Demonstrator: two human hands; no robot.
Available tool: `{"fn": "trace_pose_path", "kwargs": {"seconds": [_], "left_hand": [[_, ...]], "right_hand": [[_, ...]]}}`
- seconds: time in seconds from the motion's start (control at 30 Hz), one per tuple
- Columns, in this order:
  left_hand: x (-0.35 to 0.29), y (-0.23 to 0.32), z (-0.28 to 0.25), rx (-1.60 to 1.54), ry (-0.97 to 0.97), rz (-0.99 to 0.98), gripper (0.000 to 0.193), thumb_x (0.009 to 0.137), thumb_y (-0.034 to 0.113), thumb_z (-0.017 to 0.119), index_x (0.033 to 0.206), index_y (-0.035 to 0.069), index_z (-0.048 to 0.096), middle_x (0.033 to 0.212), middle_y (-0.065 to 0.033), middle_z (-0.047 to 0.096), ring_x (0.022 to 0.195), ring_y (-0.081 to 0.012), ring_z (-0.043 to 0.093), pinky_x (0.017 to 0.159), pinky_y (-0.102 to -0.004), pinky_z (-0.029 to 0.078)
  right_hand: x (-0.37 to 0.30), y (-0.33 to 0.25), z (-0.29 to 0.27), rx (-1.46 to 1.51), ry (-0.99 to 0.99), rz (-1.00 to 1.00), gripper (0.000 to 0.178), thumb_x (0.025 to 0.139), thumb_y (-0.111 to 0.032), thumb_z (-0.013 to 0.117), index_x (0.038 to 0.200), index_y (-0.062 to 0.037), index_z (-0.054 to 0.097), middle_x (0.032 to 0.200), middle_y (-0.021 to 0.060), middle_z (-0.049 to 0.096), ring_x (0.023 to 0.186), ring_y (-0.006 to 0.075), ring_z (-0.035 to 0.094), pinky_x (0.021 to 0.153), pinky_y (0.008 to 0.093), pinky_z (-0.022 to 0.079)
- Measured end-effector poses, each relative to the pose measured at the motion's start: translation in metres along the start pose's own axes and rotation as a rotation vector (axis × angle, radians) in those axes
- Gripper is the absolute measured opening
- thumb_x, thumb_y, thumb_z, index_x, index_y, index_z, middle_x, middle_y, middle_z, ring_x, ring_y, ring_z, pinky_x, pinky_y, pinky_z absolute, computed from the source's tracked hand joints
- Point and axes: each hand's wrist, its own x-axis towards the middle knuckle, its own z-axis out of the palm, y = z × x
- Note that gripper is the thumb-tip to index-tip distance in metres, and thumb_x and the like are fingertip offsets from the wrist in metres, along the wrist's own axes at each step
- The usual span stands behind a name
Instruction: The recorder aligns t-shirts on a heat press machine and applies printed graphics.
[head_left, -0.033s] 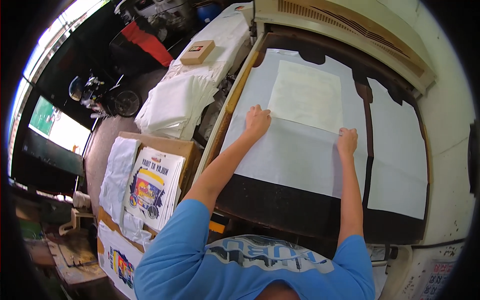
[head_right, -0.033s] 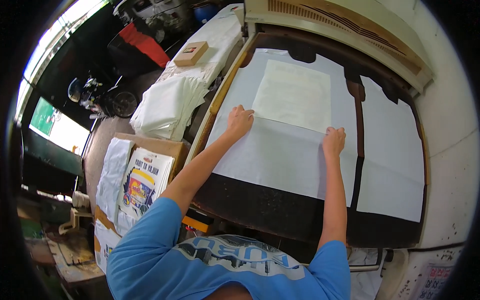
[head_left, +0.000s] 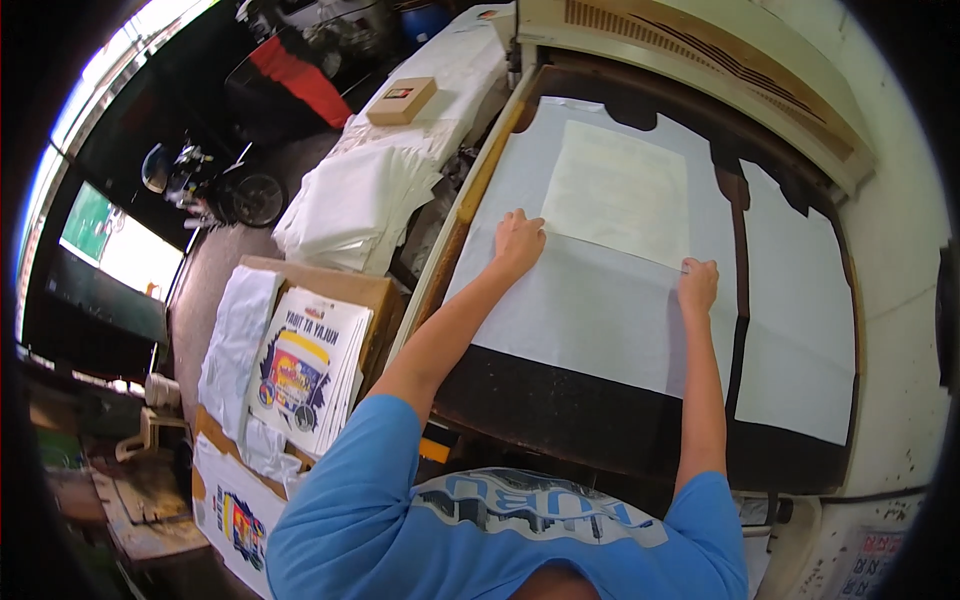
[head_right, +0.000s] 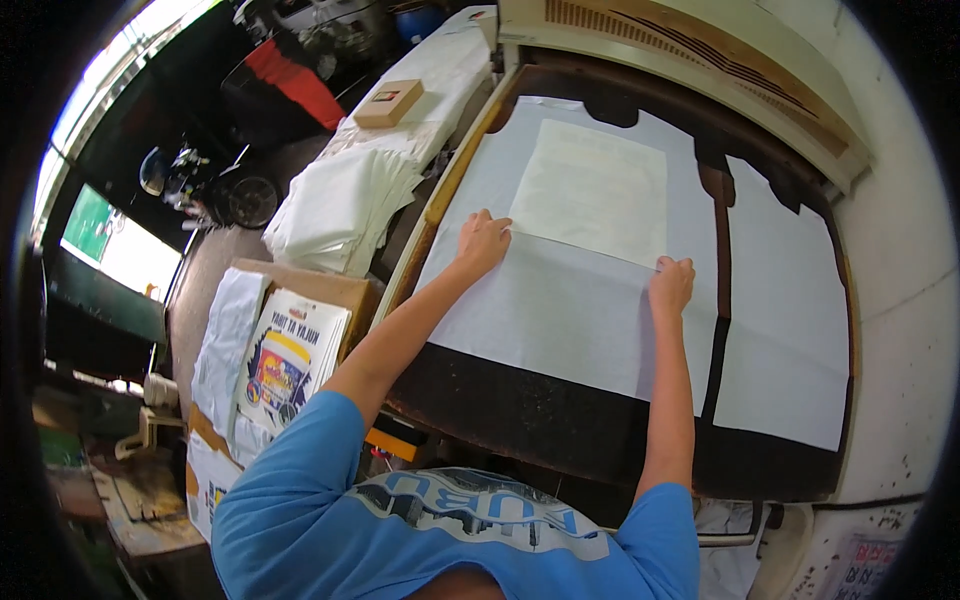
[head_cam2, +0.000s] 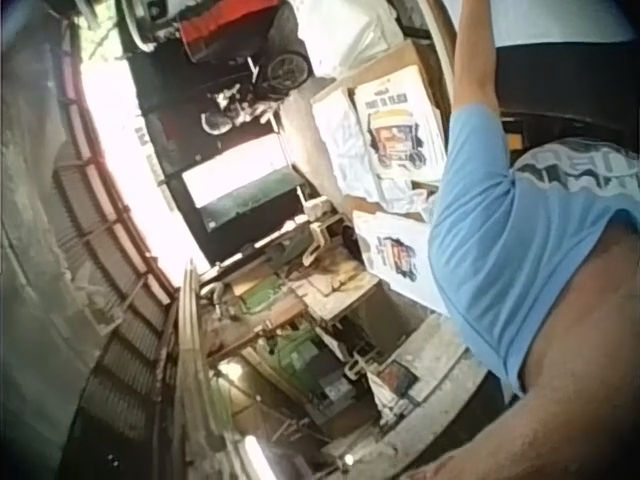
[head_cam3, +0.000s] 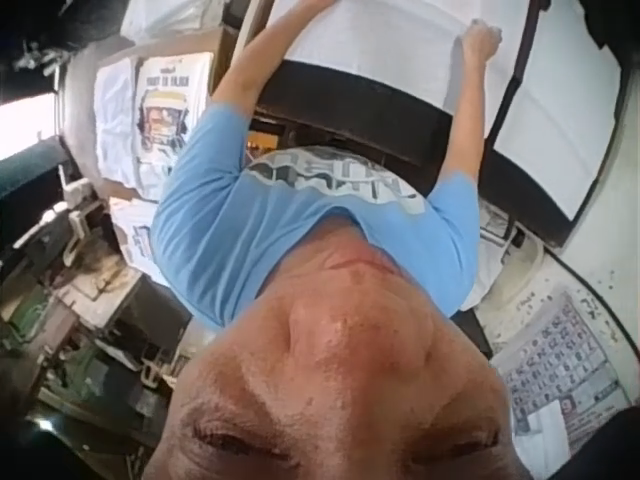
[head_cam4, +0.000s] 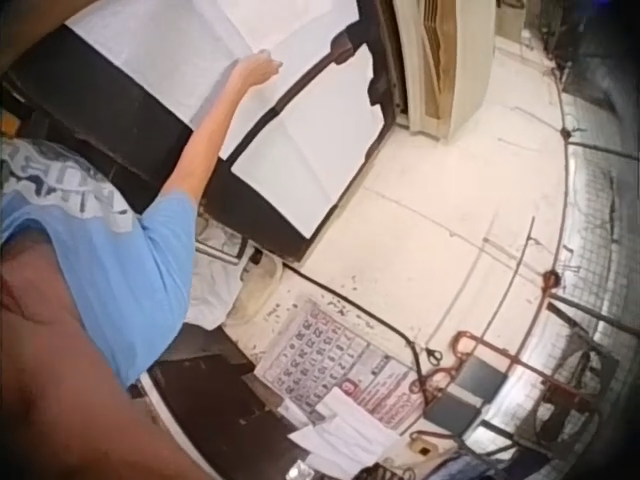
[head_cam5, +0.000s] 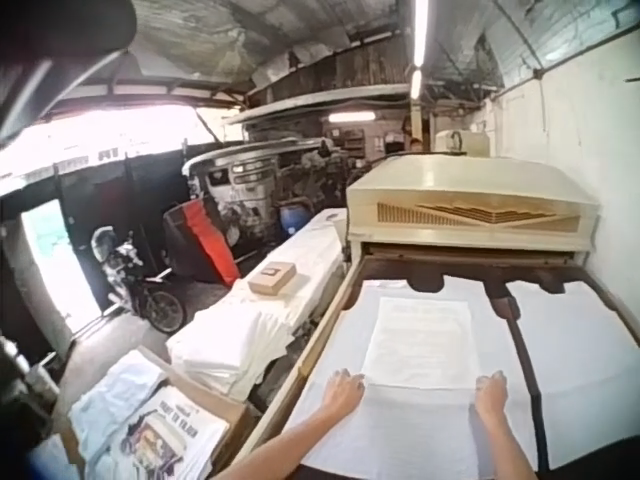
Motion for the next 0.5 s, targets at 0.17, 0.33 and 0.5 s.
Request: {"fn": "trace_pose_path", "kwargs": {"seconds": [0.17, 0.33, 0.5], "left_hand": [[-0.026, -0.005, -0.017, -0.114, 0.100, -0.041, 0.026, 0.076, 0.017, 0.057, 0.100, 0.010, 0.062, 0.090, -0.0141, 0.054, 0.089, -0.0293, 0.050, 0.076, -0.0385, 0.042], [-0.109, -0.054, -0.084, -0.190, 0.300, -0.041, 0.025, 0.075, 0.012, 0.057, 0.099, 0.008, 0.061, 0.090, -0.0129, 0.054, 0.092, -0.0288, 0.050, 0.080, -0.0373, 0.041], [-0.282, -0.208, -0.126, 0.074, 0.361, -0.515, 0.026, 0.072, 0.009, 0.057, 0.097, 0.005, 0.060, 0.095, -0.0149, 0.056, 0.091, -0.0326, 0.053, 0.080, -0.0410, 0.042]], "right_hand": [[-0.004, 0.010, 0.006, 0.011, 0.086, -0.002, 0.030, 0.072, -0.002, 0.050, 0.098, -0.0100, 0.062, 0.095, 0.0144, 0.050, 0.092, 0.0315, 0.049, 0.080, 0.0382, 0.042], [-0.030, 0.045, -0.002, 0.169, 0.190, -0.147, 0.031, 0.070, -0.001, 0.051, 0.099, -0.0055, 0.060, 0.100, 0.0157, 0.052, 0.098, 0.0314, 0.049, 0.086, 0.0385, 0.039], [-0.110, 0.067, -0.052, 0.252, 0.216, -0.019, 0.031, 0.075, 0.000, 0.046, 0.101, -0.0073, 0.062, 0.100, 0.0143, 0.052, 0.080, 0.0245, 0.056, 0.071, 0.0313, 0.049]]}}
